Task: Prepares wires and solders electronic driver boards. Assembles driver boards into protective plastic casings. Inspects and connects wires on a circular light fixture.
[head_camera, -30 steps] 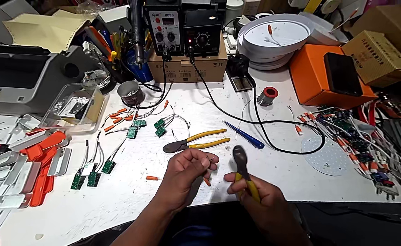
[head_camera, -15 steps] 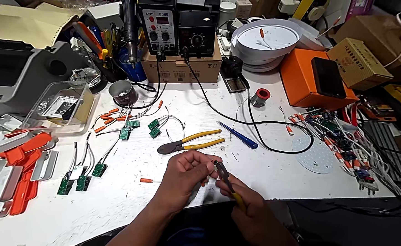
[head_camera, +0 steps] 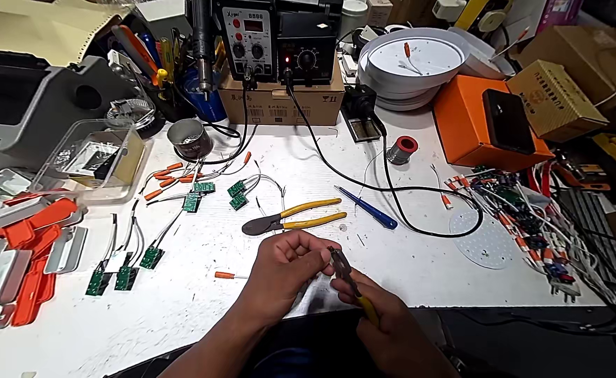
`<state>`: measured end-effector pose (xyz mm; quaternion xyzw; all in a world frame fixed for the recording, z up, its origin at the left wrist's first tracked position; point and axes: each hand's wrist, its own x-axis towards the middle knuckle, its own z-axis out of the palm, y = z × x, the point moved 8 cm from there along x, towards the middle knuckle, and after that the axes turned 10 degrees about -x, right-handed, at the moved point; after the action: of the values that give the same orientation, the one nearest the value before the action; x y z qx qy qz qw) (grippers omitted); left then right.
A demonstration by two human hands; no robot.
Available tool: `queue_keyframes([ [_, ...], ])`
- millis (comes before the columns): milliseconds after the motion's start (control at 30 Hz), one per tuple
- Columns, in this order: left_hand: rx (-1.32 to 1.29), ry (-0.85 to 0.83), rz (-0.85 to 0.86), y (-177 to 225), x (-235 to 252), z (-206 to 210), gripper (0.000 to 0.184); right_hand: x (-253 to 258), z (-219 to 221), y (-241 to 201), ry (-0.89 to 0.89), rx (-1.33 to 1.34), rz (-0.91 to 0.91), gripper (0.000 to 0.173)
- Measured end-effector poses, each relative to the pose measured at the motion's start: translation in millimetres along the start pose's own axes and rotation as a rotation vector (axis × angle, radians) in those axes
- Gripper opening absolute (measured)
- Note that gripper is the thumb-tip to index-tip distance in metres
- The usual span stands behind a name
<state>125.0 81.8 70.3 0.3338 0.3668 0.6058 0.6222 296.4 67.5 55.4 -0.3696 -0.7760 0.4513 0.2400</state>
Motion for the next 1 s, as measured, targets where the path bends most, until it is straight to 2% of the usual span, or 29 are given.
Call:
queue_keyframes([
  [867,0.011,0.013,-0.003,-1.9,0.3,1.8,0.010,-3.9,-4.8,4.4,0.070,-0.112,0.072,0.029],
  [1000,0.006,0.009,-0.001,-2.3,0.1,2.2,0.010,-4.2,-6.7,3.1,0.138,-0.140,0.057,0.021],
])
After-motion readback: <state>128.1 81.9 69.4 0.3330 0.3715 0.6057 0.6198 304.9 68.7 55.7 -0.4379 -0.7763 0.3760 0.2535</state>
